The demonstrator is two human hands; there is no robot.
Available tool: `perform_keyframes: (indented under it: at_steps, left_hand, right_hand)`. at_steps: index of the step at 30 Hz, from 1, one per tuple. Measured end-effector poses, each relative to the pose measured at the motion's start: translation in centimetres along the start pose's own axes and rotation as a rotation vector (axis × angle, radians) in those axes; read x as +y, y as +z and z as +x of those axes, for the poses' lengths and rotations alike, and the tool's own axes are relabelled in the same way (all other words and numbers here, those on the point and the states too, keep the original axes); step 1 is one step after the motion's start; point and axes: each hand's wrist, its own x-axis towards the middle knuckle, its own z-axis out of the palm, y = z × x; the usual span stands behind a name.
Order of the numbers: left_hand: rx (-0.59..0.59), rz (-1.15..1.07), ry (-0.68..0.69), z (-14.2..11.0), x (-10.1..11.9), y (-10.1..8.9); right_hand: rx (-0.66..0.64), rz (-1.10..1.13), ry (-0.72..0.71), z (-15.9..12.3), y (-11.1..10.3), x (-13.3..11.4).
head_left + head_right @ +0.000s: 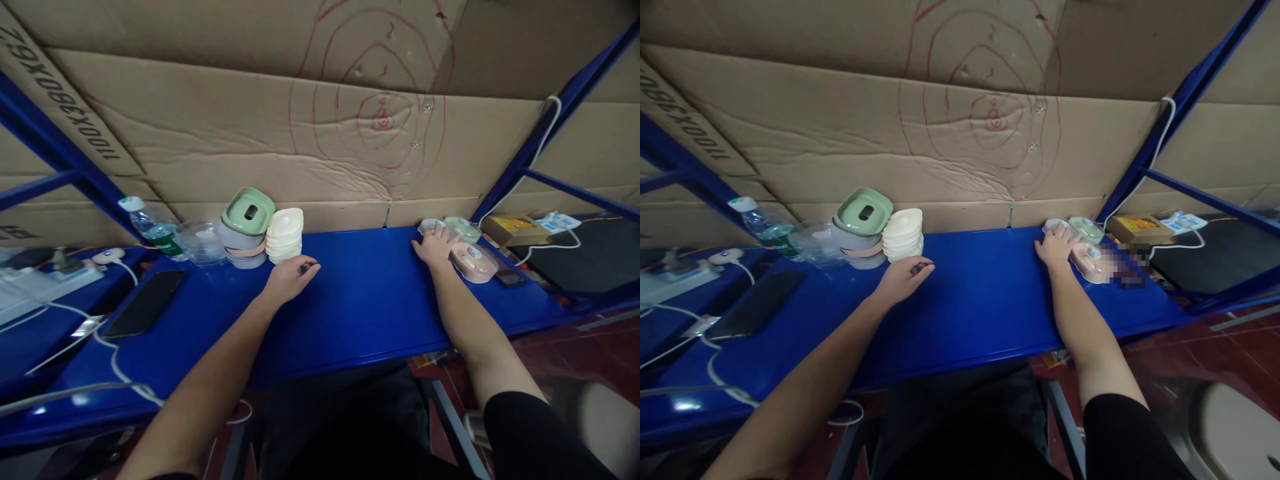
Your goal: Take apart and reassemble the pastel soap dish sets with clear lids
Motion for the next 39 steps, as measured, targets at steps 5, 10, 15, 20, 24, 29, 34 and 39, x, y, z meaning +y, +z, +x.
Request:
perform_keyframes:
  at_steps: [5,10,15,20,24,29,34,39]
  left_hand:
    - [-0.032,-0.018,0.013,-0.1,0.0,0.1]
    - [-0.011,-0.057,0.025,-0.3,0.1,-0.1]
    - [-0.051,-0.035,0.042,-0.4,0.0,0.0]
    - [-0.086,-0.008,0.073,-0.3,-0.3,0.3]
    - [-0.075,-0.006,0.102,-0.5,-0.2,0.3]
    - [-0.090,-0.063,0.075,-0.7,0.3,0.2]
    - [-0.161,-0.096,0.096,-0.9,0.4,0.4]
    - [-0.243,-0.120,0.116,-1.0,0.9,0.1]
  right_hand:
    - [0.069,0.088,-0.070,-0.7,-1.8,-2.0]
    - [0.048,0.125,-0.083,-1.3,-3.2,-2.6]
    - [-0.133,0.138,-0.211,-1.8,-2.5,-3.0]
    - [-0.245,0.417,-0.738,-2.8,-3.2,-5.4]
    - [-0.265,0.600,-0.907,-4.9,-4.1,-7.8]
    - [-0.353,0.639,-0.905,-6.5,-3.4,-9.4]
    - [-0.365,0.796,-0.985,-7.3,-2.6,-10.3]
    - [-0.353,0.896,-1.051,-8.4,-2.6,-11.5]
